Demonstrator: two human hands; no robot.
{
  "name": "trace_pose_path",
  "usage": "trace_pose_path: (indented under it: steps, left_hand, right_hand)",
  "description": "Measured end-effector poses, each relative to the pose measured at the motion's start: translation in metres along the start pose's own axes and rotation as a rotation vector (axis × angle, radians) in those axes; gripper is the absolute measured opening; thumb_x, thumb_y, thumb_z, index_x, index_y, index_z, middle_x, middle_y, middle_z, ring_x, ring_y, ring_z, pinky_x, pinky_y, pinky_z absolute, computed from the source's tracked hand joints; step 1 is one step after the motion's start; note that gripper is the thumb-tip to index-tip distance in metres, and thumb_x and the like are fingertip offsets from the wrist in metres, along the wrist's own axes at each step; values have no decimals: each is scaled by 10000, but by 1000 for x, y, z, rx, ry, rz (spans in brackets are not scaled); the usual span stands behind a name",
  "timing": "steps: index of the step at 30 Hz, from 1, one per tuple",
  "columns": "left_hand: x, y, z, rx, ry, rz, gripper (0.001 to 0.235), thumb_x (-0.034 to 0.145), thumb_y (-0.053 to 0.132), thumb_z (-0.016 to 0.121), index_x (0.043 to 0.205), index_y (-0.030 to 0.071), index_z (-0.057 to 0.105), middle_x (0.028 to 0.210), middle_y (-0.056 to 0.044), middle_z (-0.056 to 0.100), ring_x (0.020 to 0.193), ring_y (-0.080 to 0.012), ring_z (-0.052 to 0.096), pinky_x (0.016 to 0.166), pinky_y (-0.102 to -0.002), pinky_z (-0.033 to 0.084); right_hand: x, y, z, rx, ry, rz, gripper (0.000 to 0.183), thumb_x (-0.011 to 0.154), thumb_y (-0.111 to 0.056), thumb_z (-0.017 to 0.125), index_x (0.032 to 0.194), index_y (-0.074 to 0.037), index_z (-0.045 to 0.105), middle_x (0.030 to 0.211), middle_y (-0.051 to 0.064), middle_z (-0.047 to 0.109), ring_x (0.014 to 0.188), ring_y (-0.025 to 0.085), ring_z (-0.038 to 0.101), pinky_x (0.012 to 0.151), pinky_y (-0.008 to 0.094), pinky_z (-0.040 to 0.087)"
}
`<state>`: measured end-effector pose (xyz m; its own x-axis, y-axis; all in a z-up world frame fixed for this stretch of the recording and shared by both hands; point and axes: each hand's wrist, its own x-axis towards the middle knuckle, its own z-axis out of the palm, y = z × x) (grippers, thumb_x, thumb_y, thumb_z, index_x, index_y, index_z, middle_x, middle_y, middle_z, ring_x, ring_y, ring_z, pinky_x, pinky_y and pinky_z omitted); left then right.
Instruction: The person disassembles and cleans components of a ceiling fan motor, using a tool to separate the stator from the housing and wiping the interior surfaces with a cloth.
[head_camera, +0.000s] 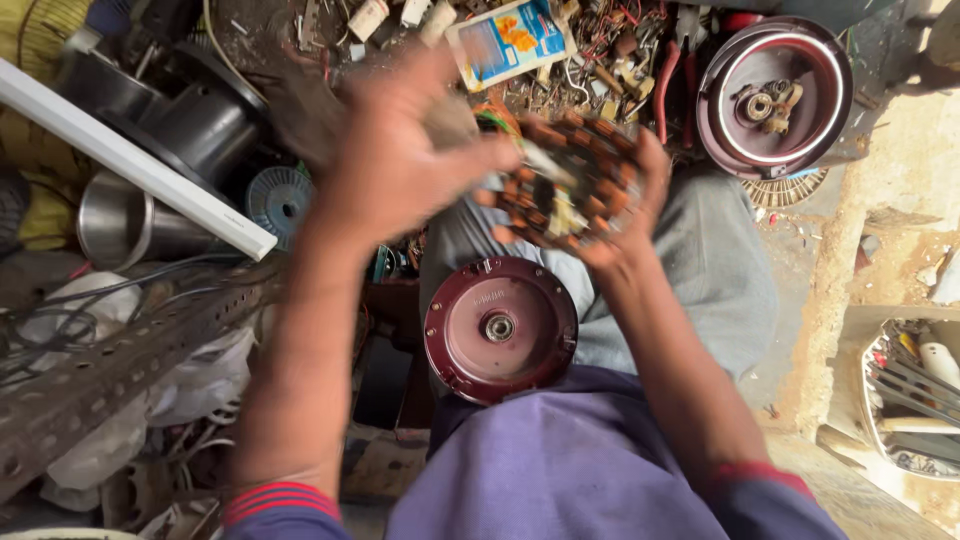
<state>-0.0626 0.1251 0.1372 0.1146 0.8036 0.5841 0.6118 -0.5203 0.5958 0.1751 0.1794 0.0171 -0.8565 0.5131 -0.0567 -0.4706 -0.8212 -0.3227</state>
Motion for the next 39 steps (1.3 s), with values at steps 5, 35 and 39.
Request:
trace_pose_path:
  steps: [5,35,39]
  left_hand:
    - [-6,-46,47,-82,-144,-470,352,913,336,800,1099,43,738,855,-165,705,771,-243,683,705,-391,504]
    - [-42,-229,158,187,193,-215,349,896,203,875,1134,30,688,1047,-136,733,935,-294,716,812,-423,572]
    - [-48,-222,130,-3,274,-597,369,774,106,885,1109,79,736,1007,-49,765,876,-178,748,778,-345,627]
  right_hand:
    - [75,5,-30,10,121,-92,857,946,-735,591,1477,-73,480,1433,222,527,1258,404,578,999,642,539]
    - [-90,87,-67,-1188,697,266,511,1029,-466,567,876,4,695,681,-59,527,638,55,438,536,258,378]
    - [-93,85,-72,-1124,679,192,487,1038,-438,533,890,-1,687,666,-56,534,609,59,435,520,251,376]
